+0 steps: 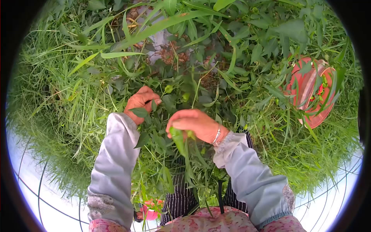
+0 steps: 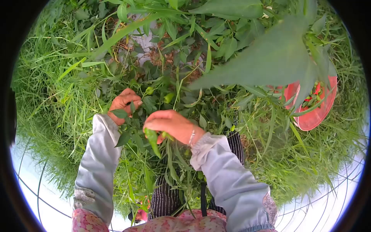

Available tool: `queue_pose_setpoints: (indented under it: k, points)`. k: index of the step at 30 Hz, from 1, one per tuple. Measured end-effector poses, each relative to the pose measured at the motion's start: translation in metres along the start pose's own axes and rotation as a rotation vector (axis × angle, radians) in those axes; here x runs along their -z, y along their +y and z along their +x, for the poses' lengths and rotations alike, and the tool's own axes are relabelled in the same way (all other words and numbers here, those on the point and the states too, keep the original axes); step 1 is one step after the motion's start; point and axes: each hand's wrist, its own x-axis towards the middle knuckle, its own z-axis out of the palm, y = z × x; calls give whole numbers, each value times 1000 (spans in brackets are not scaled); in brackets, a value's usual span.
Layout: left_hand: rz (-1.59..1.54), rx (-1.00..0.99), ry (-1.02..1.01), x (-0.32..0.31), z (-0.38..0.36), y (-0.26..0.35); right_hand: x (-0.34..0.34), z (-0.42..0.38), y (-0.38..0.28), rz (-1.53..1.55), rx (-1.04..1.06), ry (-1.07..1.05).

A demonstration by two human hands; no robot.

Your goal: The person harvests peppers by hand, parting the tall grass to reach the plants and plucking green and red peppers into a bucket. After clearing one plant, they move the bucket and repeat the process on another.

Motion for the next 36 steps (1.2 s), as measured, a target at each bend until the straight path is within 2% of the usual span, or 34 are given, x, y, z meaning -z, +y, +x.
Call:
queue_pose_setpoints:
  k: [1,3,7,8,11,13,16,19,20,23,24,26,29,31,33,34,36]
  points:
    - [-104,63,-18,3,-3,6,5,-4,4,199,67,4]
    - [-312,184,-53,9,-9,17,18,-9,0,297,108,-47]
    - [-645,123,-61,16,-24,-13,38,-8,-15,401,209,-69]
    - [-793,-27,-149,18,-31,-28,43,-3,-22,354,213,-23]
    - [-619,-48,-128,17,-40,-24,51,11,-46,217,195,132]
    - [-463,-40,-141,17,-41,-24,49,21,-55,-80,209,252]
    - [-351,-41,-166,20,-42,-24,37,42,-51,-769,228,406]
    - [-322,-78,-192,22,-38,-23,23,59,-36,-1133,379,251]
    - [-304,-65,-200,24,-38,-19,20,60,-33,-1154,257,207]
    - [-262,-42,-215,23,-36,-13,25,69,-16,-1050,265,138]
    - [-250,-38,-217,24,-36,-10,24,67,-19,-966,187,115]
    - [-232,-45,-223,23,-35,-8,38,84,2,-661,295,6]
    - [-198,-74,-221,19,-33,-10,53,104,25,-518,393,-119]
    - [-151,-86,-209,15,-32,-13,45,97,16,-795,402,-63]
    - [-100,-60,-203,17,-32,-6,17,64,-22,-1337,350,139]
    - [-74,-48,-200,18,-31,-3,16,61,-22,-1451,344,169]
    - [-16,-31,-190,15,-29,-2,6,57,-26,-1620,177,265]
